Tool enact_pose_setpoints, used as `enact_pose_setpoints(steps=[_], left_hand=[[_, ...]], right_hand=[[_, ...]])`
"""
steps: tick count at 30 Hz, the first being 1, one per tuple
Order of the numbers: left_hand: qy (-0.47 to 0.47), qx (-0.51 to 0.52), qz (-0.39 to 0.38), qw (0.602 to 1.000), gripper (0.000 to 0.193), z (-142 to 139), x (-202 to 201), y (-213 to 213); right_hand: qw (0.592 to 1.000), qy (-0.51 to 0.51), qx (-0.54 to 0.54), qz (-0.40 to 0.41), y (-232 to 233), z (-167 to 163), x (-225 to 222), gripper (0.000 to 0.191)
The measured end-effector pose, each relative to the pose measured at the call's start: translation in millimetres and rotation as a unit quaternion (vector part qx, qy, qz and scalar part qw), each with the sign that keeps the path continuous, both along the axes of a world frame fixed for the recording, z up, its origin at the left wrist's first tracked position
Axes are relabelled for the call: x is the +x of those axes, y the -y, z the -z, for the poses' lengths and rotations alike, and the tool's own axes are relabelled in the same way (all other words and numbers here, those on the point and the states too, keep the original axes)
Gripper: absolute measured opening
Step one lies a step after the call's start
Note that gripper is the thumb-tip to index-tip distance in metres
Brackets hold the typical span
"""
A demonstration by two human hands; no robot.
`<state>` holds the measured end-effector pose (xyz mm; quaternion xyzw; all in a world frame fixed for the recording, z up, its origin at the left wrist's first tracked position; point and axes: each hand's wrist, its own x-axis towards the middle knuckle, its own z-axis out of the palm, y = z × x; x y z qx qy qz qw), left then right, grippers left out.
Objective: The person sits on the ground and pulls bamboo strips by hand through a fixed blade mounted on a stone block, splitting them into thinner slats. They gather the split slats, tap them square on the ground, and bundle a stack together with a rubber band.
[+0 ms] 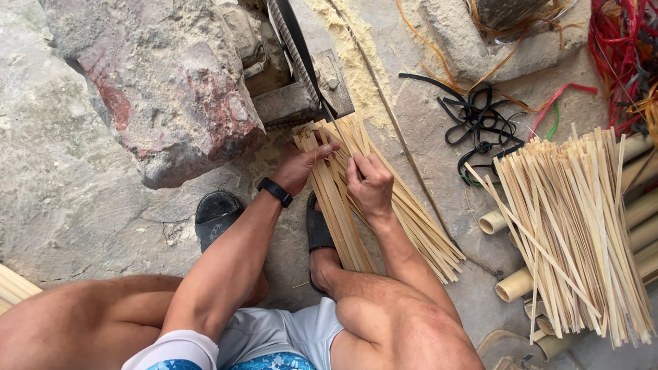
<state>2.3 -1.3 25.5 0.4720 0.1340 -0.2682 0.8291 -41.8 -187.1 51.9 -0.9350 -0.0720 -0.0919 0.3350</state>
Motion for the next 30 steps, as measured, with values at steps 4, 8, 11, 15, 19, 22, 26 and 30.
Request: enact_pose_setpoints(steps=[4, 8, 11, 15, 19, 22, 26, 30], left_hand=[[-0.030, 0.025, 0.002, 0.999, 0.032, -5, 3, -3], [-0.047, 0.044, -0.008, 0.998, 0.034, -8, 5, -4], [-0.061, 0.049, -0.032, 0.996, 0.033, -6, 3, -4], [-0.065, -0.046, -0.049, 0.996, 0.036, -4, 1, 2], [-0.016, -0.014, -0.032, 0.999, 0.037, -3, 3, 4], [0.047, 0.085, -0.001, 0.995, 0.043, -2, 5, 0], [-0.022, -0.009, 0.007, 1.000, 0.039, -4, 5, -5], [-0.024, 0.040, -0.007, 0.999, 0.032, -8, 2, -4]], right_hand=[[0.998, 0.041, -0.037, -0.030, -19, 15, 41, 0.009], [0.998, 0.036, -0.036, -0.033, -24, 6, 51, 0.010], [0.995, 0.055, -0.076, -0.042, -9, -16, 27, 0.009], [0.980, 0.139, -0.137, -0.046, 7, -35, -18, 0.020], [1.000, -0.005, 0.013, -0.027, 5, -18, -19, 0.016], [0.999, -0.027, -0.021, -0.007, 2, 1, 8, 0.015], [0.997, -0.001, -0.067, -0.033, -21, 19, 48, 0.011], [0.996, -0.039, -0.069, -0.037, -18, 8, 46, 0.013]])
